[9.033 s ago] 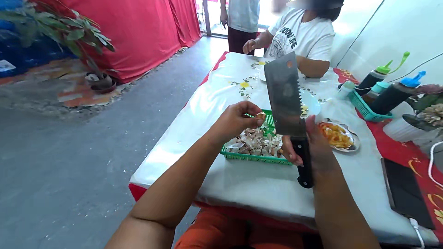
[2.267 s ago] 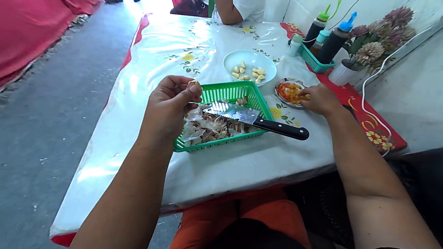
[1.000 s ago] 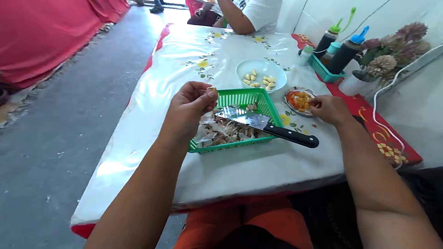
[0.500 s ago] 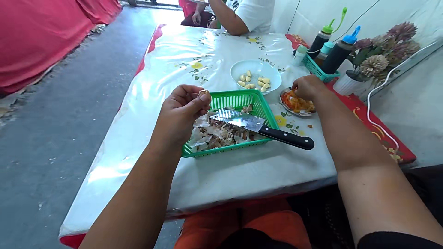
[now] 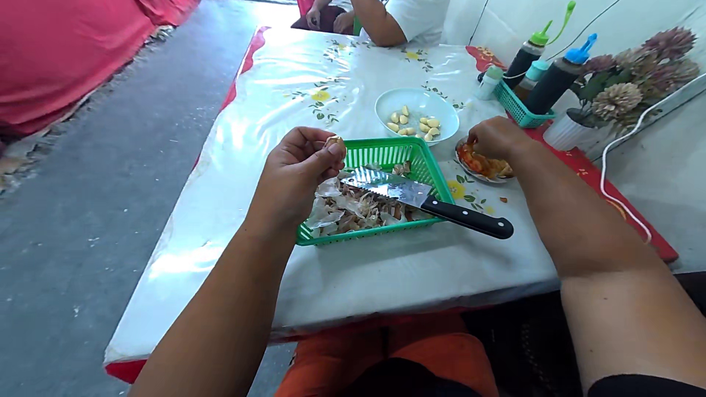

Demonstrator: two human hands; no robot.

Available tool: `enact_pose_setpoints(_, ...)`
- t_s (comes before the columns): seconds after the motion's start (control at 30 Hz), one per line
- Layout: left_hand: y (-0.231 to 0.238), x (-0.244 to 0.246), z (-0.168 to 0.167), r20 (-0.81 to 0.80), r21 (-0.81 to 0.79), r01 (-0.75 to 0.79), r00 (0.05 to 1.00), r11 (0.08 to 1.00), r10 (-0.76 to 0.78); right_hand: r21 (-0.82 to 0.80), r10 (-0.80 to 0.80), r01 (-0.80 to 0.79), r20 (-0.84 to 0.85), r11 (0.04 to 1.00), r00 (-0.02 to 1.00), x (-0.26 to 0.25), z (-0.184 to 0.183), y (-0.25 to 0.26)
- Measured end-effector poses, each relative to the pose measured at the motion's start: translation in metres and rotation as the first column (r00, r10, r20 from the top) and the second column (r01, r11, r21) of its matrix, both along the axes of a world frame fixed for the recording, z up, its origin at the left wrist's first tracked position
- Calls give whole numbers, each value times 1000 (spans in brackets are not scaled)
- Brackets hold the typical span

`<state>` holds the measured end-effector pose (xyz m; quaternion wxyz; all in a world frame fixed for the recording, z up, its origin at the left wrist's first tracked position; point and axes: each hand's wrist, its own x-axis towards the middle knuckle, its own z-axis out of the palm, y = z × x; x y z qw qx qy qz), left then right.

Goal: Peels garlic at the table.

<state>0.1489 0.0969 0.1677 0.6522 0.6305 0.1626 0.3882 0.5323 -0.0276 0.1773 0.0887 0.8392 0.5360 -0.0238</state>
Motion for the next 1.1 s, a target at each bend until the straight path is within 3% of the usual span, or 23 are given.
enact_pose_setpoints(0.17,0,0,1,-7,2,-12,1000,1000,12,116,89,-80,-76,990,993,-15,4,-6)
enact_pose_setpoints(0.37,-1,0,1,-16,7,-12,1000,1000,12,-16,-47,47,11,999,999,-3,-11,-7)
enact_pose_setpoints(0.6,0,1,1,-1,3,-8,1000,1000,8,159,-96,117,-134,980,986,-1,-13,2)
enact_pose_setpoints(0.83,0,1,1,-2,-14,-11,1000,1000,11,124,45,-25,-154,992,987,-13,-6,-15)
enact_pose_setpoints(1.0,-1,-1,2,-2,-22,-18,1000,1000,18,48,-94,98,-73,994,993,-15,-4,-15)
enact_pose_setpoints(1.1,0,0,3,11,4,-15,1000,1000,15,59,-68,72,-55,996,996,-20,-9,-14)
